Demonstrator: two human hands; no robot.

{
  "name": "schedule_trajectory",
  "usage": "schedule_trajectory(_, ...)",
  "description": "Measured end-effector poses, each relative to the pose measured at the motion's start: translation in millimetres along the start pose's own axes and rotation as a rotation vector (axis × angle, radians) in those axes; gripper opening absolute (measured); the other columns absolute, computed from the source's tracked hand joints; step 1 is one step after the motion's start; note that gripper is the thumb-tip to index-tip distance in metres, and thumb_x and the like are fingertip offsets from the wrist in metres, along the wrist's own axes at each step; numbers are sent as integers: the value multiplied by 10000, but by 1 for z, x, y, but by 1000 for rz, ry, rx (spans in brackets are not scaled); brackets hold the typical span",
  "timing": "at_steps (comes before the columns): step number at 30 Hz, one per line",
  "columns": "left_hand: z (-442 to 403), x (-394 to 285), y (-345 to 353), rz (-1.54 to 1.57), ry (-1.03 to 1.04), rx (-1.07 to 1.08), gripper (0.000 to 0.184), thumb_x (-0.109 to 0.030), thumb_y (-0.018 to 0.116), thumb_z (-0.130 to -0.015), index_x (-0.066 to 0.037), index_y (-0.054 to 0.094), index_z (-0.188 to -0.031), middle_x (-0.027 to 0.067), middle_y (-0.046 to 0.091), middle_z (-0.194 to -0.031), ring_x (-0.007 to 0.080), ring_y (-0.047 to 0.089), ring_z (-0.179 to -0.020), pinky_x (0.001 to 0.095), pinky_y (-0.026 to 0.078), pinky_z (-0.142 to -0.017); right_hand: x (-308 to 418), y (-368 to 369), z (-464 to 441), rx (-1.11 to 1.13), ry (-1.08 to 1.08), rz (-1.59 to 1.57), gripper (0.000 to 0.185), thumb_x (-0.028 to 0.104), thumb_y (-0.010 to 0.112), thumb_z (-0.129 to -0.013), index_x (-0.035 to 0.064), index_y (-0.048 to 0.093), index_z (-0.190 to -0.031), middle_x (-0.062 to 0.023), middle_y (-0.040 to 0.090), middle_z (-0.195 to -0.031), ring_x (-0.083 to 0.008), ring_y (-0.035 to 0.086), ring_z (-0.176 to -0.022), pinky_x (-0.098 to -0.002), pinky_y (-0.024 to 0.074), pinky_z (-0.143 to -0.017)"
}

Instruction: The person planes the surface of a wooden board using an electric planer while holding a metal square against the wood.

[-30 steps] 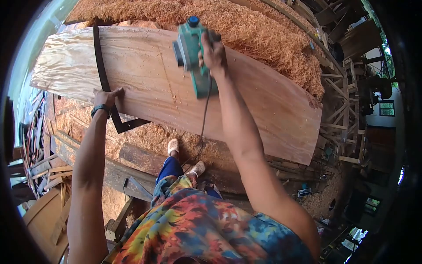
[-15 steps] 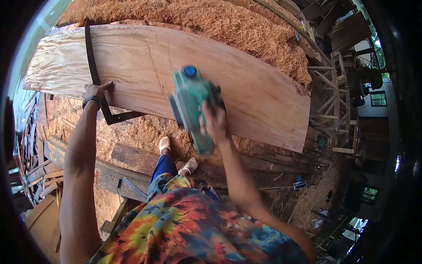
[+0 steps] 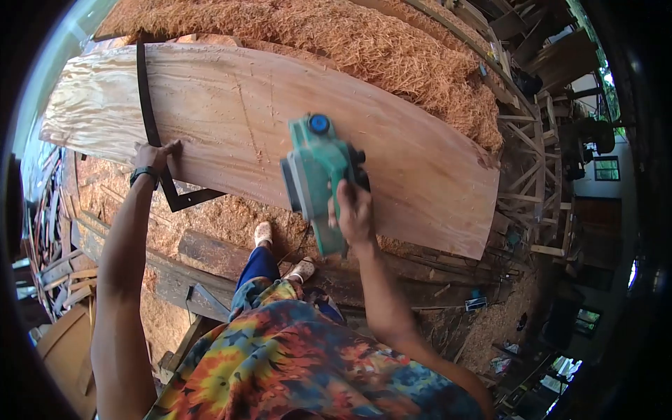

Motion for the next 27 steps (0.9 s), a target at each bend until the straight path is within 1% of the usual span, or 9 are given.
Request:
schedule_trajectory(5, -3, 2, 3, 3, -11, 51, 952, -791, 652, -718, 78, 703, -1103, 350, 430, -1420, 472, 485, -1277, 546, 313, -1125, 32, 15, -125, -58, -85, 48, 572, 573, 428, -1019, 25, 590, -990, -11, 499, -569, -98, 475, -427, -256, 404, -420)
schedule_trajectory(8, -4, 5, 9, 29, -40, 65, 951, -775, 608, -761, 81, 674, -1169, 336, 439, -1445, 401, 210, -1490, 602, 76, -1191, 43, 27, -207, -23, -111, -10, 604, 614, 481, -980, 20, 586, -976, -17, 514, -603, -110, 499, -442, -275, 431, -421)
schedule_trajectory(9, 1, 1, 2, 27, -67, 115, 958, -767, 622, -759, 81, 655, -1202, 320, 448, -1447, 390, 196, -1498, 594, 68, -1197, 48, 32, -226, -23, -86, -22, 623, 631, 496, -965, 13, 581, -979, -23, 523, -620, -113, 507, -449, -279, 450, -426)
schedule_trajectory(10, 2, 1, 4, 37, -62, 111, 956, -761, 629, -760, 81, 649, -1212, 321, 448, -1447, 390, 197, -1497, 594, 68, -1198, 52, 37, -241, -45, -85, -87, 622, 615, 556, -944, -5, 588, -912, -53, 525, -589, -131, 500, -415, -286, 436, -395)
schedule_trajectory(12, 0, 2, 4, 59, -52, 95, 954, -748, 644, -761, 81, 636, -1233, 322, 448, -1445, 389, 200, -1496, 595, 66, -1199, 51, 43, -258, -16, -71, -99, 628, 620, 552, -944, -6, 581, -913, -61, 533, -604, -132, 507, -421, -290, 447, -399)
schedule_trajectory(15, 1, 2, 2, 44, -103, 91, 940, -722, 658, -773, 77, 613, -1267, 322, 355, -1511, 391, 182, -1501, 579, 59, -1206, 44, 52, -240, -15, -48, -150, 615, 620, 552, -944, 7, 571, -903, -56, 526, -584, -135, 500, -408, -284, 437, -388)
schedule_trajectory(17, 2, 2, 2, 47, -116, 118, 933, -710, 661, -779, 74, 604, -1281, 320, 288, -1549, 388, 166, -1506, 565, 50, -1211, 36, 62, -203, 6, -46, -123, 594, 619, 510, -962, 27, 552, -945, -47, 524, -584, -130, 503, -416, -285, 447, -400)
schedule_trajectory(22, 4, 2, 1, 67, -116, 116, 958, -716, 663, -773, 75, 581, -1307, 307, 274, -1561, 389, 164, -1506, 562, 34, -1213, 17, 86, -59, 46, -10, -33, 528, 540, 432, -1027, 25, 544, -990, -30, 486, -528, -123, 470, -394, -279, 421, -402)
schedule_trajectory(27, 0, 6, 5, 70, -127, 95, 962, -720, 649, -782, 74, 572, -1320, 314, 224, -1576, 422, 141, -1503, 543, 7, -1220, -12, 102, 57, 167, 43, -25, 551, 521, 443, -1030, -18, 555, -1061, -31, 502, -566, -105, 483, -451, -258, 412, -462)
Point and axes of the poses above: each hand's wrist, its own z-axis away from the middle knuckle, its own y-axis out of the palm, x = y × z, the point moved 8 cm from there along -z, towards the middle knuckle
